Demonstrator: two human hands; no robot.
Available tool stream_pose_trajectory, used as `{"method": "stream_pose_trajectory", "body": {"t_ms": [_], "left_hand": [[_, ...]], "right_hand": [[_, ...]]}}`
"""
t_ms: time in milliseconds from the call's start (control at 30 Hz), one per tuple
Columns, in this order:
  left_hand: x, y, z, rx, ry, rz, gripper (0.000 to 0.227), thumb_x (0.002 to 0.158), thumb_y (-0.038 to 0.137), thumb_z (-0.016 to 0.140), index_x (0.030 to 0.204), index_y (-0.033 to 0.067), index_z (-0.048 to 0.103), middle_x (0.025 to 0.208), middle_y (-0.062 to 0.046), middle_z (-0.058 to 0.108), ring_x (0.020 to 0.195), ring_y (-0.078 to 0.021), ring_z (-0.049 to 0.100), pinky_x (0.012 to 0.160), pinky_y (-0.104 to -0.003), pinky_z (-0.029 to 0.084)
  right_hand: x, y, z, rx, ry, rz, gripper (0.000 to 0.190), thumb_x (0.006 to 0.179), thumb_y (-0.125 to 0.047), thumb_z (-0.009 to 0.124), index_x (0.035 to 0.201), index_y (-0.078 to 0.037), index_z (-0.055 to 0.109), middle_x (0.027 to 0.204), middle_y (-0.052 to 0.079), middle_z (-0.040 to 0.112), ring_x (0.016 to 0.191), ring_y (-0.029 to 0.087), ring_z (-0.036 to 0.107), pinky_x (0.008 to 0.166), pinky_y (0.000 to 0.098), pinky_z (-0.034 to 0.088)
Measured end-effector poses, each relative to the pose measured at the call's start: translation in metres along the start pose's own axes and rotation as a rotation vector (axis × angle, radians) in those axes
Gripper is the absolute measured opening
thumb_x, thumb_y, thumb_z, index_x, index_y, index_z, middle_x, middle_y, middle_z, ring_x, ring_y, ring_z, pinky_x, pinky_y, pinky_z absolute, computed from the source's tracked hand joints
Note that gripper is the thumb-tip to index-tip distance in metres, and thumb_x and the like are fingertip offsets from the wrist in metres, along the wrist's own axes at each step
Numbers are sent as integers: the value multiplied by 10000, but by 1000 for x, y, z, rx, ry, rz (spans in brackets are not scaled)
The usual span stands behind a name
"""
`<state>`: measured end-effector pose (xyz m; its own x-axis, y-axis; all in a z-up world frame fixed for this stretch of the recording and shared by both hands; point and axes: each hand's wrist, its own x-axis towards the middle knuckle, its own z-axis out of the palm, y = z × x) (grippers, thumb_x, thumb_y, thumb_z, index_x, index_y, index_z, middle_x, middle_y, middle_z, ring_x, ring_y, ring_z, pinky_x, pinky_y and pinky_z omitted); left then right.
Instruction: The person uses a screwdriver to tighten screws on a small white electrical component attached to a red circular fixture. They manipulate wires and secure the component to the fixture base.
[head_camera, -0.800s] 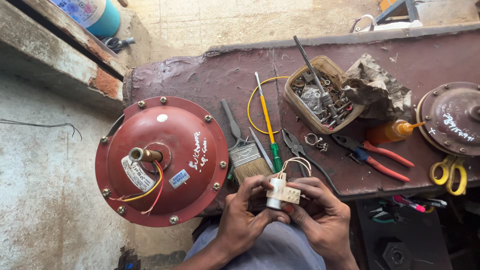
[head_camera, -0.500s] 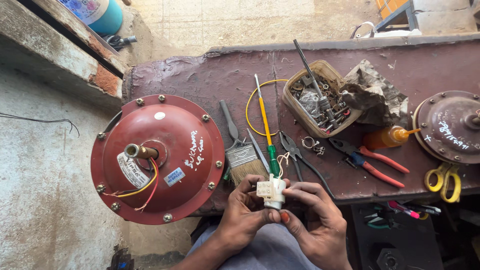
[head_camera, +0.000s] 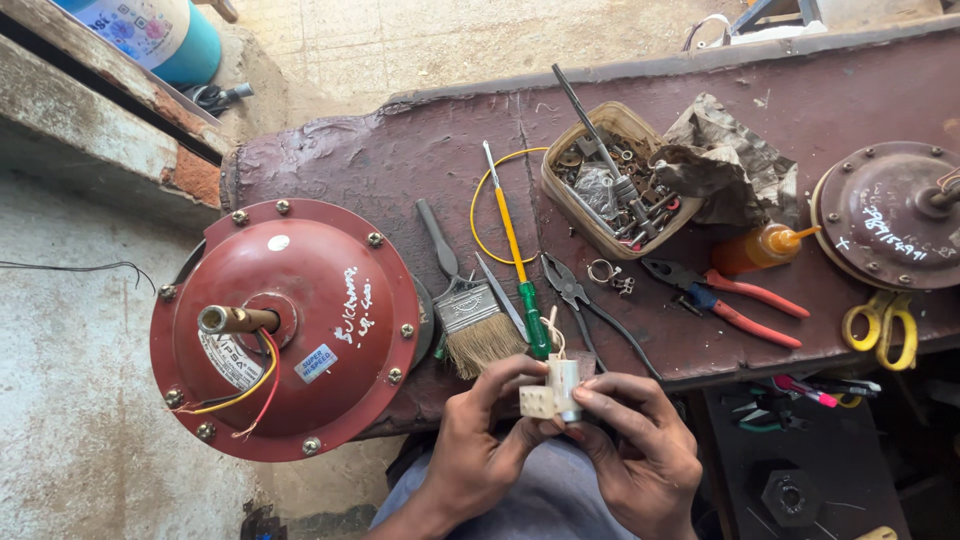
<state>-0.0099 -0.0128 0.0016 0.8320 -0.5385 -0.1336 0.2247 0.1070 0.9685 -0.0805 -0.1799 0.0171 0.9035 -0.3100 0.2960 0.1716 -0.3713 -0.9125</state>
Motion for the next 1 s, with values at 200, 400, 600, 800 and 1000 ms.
{"method": "stream_pose_trajectory", "body": {"t_ms": [200, 400, 600, 800, 1000], "left_hand": [[2, 30, -1, 398, 73, 353, 382, 829, 12, 823, 1180, 36, 674, 1100, -125, 698, 983, -240, 762, 831, -321, 636], [-4, 34, -1, 406, 51, 366, 434, 837, 13, 833, 1240, 43, 674, 1067, -125, 740, 967, -235, 770, 817, -326, 621], [-11, 28, 0, 371, 127, 343, 403, 834, -33, 795, 1219, 48, 708, 1068, -115, 755, 962, -224, 791, 808, -295, 646], [-13, 19, -3, 211, 132, 325, 431, 807, -87, 774, 1209, 51, 703, 1140, -143, 768, 1036, -261, 797, 869, -320, 649], [-12, -4, -11, 440, 213, 521, 398, 786, -36, 805, 1170, 61, 764, 1122, -129, 740, 1045, -234, 781, 894, -308, 649]], "right_hand": [[-6, 3, -1, -58, 41, -79, 317, 853, 9, 771, 1161, -57, 732, 1125, 118, 695, 1014, 170, 740, 836, 271, 620], [-2, -5, -5, -84, 35, -98, 305, 856, 16, 781, 1151, -44, 733, 1122, 115, 691, 992, 176, 742, 823, 246, 655], [-4, -11, 2, 358, -36, 130, 412, 859, 6, 763, 1255, 36, 653, 1381, 202, 520, 1224, 265, 652, 995, 356, 600], [2, -1, 10, 301, -8, -36, 394, 876, 23, 787, 1255, 34, 680, 1379, 228, 568, 1280, 340, 654, 1066, 395, 578], [19, 21, 3, -241, -137, -298, 374, 824, -134, 738, 1182, -31, 715, 1281, 153, 681, 1213, 272, 703, 1033, 362, 554]]}}
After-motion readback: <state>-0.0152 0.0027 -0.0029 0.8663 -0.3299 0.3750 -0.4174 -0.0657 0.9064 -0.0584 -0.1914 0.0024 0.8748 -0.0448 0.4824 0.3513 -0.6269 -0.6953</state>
